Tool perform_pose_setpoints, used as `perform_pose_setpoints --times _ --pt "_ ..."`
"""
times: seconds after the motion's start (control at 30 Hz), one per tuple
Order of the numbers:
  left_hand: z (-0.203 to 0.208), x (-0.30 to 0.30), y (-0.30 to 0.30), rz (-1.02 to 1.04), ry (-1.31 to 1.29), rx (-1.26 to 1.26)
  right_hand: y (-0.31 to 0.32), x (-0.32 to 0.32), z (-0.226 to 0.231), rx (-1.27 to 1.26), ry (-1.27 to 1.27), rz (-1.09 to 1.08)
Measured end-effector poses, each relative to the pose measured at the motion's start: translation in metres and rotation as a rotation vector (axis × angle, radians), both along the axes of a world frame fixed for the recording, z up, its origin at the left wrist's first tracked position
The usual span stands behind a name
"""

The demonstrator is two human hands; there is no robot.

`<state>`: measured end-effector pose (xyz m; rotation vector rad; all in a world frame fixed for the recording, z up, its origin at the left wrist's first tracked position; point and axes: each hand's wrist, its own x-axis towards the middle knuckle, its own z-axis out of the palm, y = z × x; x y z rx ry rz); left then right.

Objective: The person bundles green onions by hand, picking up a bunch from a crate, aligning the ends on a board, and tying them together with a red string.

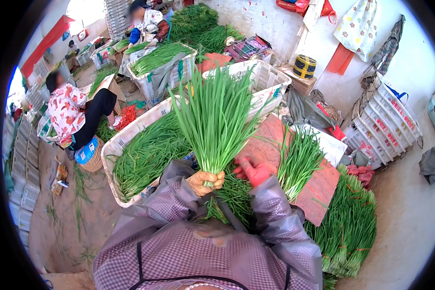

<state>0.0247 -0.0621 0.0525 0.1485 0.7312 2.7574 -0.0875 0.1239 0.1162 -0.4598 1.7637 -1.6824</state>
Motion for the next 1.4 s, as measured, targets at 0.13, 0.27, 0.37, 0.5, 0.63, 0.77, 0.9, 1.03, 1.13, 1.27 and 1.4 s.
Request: perform_pose_setpoints --times 0.13,0.27,0.37,0.5,0.63,0.77,0.9,1.03,1.13,1.27,1.4 --pt "-0.004 0.001 0.002 -0.047 0.013 0.095 -0.018 -0.003 0.019 -0.069 0.027 -0.173" --pt "-0.001 -0.001 0.009 -0.028 -0.004 0.168 -0.020 -0.004 0.014 -0.133 -0.013 -0.233" --pt "-0.016 -0.001 0.001 -0.017 0.009 0.241 -0.022 0.015 0.020 -0.241 0.056 -0.283" --pt "-0.002 -0.004 0.002 -0.011 0.037 0.354 -0.012 0.042 0.035 -0.288 0.062 -0.063" --pt "-0.003 -0.002 0.002 0.111 -0.006 0.306 -0.014 0.053 0.020 -0.337 0.266 0.197" --pt "0.013 0.005 0.005 0.162 -0.011 0.165 -0.012 0.062 0.020 -0.282 0.076 0.468" --pt "0.005 -0.002 -0.001 0.064 0.032 0.340 -0.010 0.074 0.044 -0.077 -0.043 0.947" --pt "-0.003 0.000 -0.005 0.118 -0.034 0.256 -0.009 0.061 0.031 0.275 0.026 0.513" --pt "-0.017 -0.004 -0.014 -0.031 0.007 0.249 -0.013 0.039 0.020 0.197 0.141 0.100" --pt "0.007 -0.002 -0.003 0.149 -0.023 0.195 -0.023 0.032 0.007 0.278 0.323 0.110" --pt "-0.001 0.004 -0.006 0.167 -0.057 0.072 -0.030 0.041 -0.002 0.141 0.129 0.103"
